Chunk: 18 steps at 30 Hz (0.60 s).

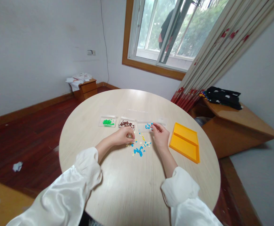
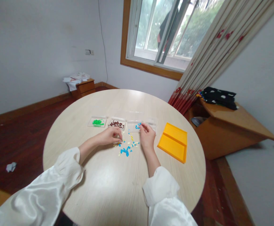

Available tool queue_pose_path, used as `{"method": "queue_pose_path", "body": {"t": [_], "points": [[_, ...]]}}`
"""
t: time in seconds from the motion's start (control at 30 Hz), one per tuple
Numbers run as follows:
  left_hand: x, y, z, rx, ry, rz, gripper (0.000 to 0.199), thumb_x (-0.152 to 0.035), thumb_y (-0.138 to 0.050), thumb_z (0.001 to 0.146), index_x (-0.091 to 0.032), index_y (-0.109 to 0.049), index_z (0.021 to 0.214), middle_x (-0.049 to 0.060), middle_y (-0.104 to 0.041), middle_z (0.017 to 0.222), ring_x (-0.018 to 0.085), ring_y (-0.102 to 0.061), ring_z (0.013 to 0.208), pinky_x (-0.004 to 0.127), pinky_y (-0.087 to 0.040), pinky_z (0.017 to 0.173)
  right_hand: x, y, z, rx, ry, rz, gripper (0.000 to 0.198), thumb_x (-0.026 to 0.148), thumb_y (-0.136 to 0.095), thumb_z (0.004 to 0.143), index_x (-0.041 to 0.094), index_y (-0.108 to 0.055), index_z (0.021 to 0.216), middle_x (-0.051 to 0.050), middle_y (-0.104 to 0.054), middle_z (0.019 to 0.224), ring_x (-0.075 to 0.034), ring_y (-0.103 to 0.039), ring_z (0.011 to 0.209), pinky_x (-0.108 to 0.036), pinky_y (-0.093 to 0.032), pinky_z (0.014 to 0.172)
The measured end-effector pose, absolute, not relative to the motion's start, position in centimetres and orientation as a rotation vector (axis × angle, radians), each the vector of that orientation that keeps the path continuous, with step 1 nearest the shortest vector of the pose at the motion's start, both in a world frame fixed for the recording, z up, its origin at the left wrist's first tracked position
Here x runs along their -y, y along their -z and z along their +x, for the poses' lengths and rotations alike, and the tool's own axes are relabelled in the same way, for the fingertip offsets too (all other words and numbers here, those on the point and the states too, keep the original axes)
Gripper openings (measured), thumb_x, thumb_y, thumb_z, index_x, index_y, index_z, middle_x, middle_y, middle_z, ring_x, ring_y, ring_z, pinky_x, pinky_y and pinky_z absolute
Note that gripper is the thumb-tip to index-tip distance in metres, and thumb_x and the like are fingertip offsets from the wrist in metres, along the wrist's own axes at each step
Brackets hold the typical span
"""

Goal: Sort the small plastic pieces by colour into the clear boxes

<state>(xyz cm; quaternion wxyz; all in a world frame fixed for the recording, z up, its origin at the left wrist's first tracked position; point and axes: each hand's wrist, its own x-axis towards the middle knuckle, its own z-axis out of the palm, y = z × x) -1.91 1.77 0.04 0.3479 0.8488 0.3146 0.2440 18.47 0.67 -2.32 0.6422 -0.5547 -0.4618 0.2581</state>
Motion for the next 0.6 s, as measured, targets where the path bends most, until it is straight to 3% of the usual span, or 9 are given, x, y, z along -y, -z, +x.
{"method": "queue_pose_path", "body": {"t": [0.13,0.37,0.6], "points": [[-1.6,0.1,-2.2,-0.728,-0.515,2.196,0.006,-0.013,-0.066,0.067,-0.015,-0.069,0.072,0.003,-0.057,0.079,0.013,-0.052,0.078,0.025,-0.040,0.074,-0.9,2.6,19.2,1.044,-0.677,-1.264,0.041,0.042,-0.060,0.069,0.014,-0.064,0.098,-0.010,-0.069,0.092,-0.020,-0.065,0.080,-0.037,-0.053,0.072],[-1.8,0.5,-2.5,-0.725,-0.420,2.251,0.012,-0.013,-0.066,0.065,-0.015,-0.070,0.076,0.004,-0.058,0.082,0.014,-0.053,0.078,0.026,-0.041,0.074,1.1,1.5,17.5,1.789,-0.636,-1.248,0.008,0.022,-0.060,0.070,0.018,-0.067,0.072,-0.003,-0.066,0.072,-0.015,-0.058,0.068,-0.029,-0.046,0.065],[-2.0,0.8,-2.4,-0.776,-0.423,2.295,0.011,-0.014,-0.062,0.066,-0.013,-0.069,0.075,0.003,-0.059,0.076,0.013,-0.051,0.071,0.023,-0.039,0.066,1.9,1.4,16.7,2.201,-0.522,-1.212,0.011,0.008,-0.062,0.071,0.018,-0.067,0.071,-0.001,-0.060,0.069,-0.014,-0.052,0.070,-0.028,-0.041,0.070]]}}
